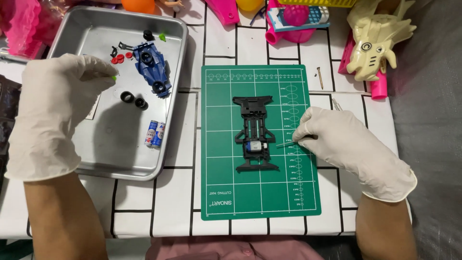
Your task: Installing an electric motor and gears into a toy car chassis on a cutting mat.
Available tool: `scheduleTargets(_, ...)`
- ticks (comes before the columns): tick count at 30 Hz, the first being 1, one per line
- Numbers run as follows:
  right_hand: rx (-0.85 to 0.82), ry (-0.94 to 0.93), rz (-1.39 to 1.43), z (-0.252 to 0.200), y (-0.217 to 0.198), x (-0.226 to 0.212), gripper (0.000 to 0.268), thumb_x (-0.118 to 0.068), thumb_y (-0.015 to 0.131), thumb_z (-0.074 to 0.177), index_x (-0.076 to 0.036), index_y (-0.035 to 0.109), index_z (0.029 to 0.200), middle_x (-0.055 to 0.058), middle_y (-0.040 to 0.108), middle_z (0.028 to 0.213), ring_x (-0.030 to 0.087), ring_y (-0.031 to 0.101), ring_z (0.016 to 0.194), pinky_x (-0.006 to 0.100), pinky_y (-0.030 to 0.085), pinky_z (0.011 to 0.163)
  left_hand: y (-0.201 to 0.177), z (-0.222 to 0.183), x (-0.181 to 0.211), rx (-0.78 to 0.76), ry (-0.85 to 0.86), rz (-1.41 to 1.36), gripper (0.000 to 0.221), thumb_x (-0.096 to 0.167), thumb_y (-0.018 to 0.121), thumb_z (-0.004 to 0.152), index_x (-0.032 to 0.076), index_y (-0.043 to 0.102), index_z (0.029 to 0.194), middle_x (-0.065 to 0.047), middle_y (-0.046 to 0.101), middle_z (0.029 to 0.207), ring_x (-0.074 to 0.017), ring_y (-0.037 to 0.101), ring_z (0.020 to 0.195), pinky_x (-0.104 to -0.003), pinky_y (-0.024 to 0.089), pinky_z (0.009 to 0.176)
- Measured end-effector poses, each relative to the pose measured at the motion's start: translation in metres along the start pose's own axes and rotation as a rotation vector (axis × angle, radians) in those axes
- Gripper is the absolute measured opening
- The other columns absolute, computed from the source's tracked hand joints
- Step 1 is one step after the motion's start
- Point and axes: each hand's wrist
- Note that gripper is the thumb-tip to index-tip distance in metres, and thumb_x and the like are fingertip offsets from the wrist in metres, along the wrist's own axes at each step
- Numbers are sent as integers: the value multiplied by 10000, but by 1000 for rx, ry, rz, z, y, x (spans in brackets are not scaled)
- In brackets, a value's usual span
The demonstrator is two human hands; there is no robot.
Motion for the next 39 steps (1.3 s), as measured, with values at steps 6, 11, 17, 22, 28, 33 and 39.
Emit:
scheduleTargets(6,-30,-50,-52,3,9,0,223,-219,656,869,-269,829,1000,-164,754,1047,144,743,901,331,557,864,-55,-80,176,-367,-291,-842,155,-79,709,855,27,820,877,-52,784,980,-131,748,927,-219,550,794)
scheduleTargets(11,1,-110,-28,4,13,3,189,-215,676,865,-239,828,974,-140,757,1026,144,737,909,328,560,860,-17,-80,219,-678,322,-438,198,249,625,865,154,746,989,-52,728,1036,-206,679,922,-299,519,850)
scheduleTargets(17,-6,-148,6,0,11,-3,178,-204,673,877,-219,823,972,-109,748,982,169,730,848,327,567,821,74,-77,207,-531,808,-67,113,262,562,928,187,643,901,29,654,876,-211,648,765,-369,461,581)
scheduleTargets(22,21,-214,6,0,16,0,151,-208,682,882,-218,813,957,-86,723,909,180,711,774,342,556,753,98,-76,203,-171,1169,29,125,87,673,878,167,621,797,-24,583,751,-258,588,594,-421,447,399)
scheduleTargets(28,24,-173,15,-2,13,-4,140,-204,680,898,-199,802,966,-87,723,934,190,719,781,338,562,752,111,-76,207,-115,1142,39,180,152,636,937,174,636,758,-15,609,746,-273,600,608,-435,434,392)
scheduleTargets(33,1,-186,-20,-1,12,-8,134,-234,665,911,-231,795,939,-78,692,897,190,696,772,356,559,739,114,-75,214,-345,944,-48,204,258,581,985,163,596,805,-1,597,662,-254,602,593,-415,454,480)
scheduleTargets(39,-9,-199,9,-2,12,-7,141,-214,656,925,-209,796,947,-57,691,912,201,695,773,350,558,742,103,-75,211,-309,1043,-77,104,136,614,943,134,692,875,-23,670,780,-291,658,664,-457,494,475)
Point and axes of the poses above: each hand's wrist, its own z-axis towards the middle knuckle, its own y-axis out of the palm, x = y × z
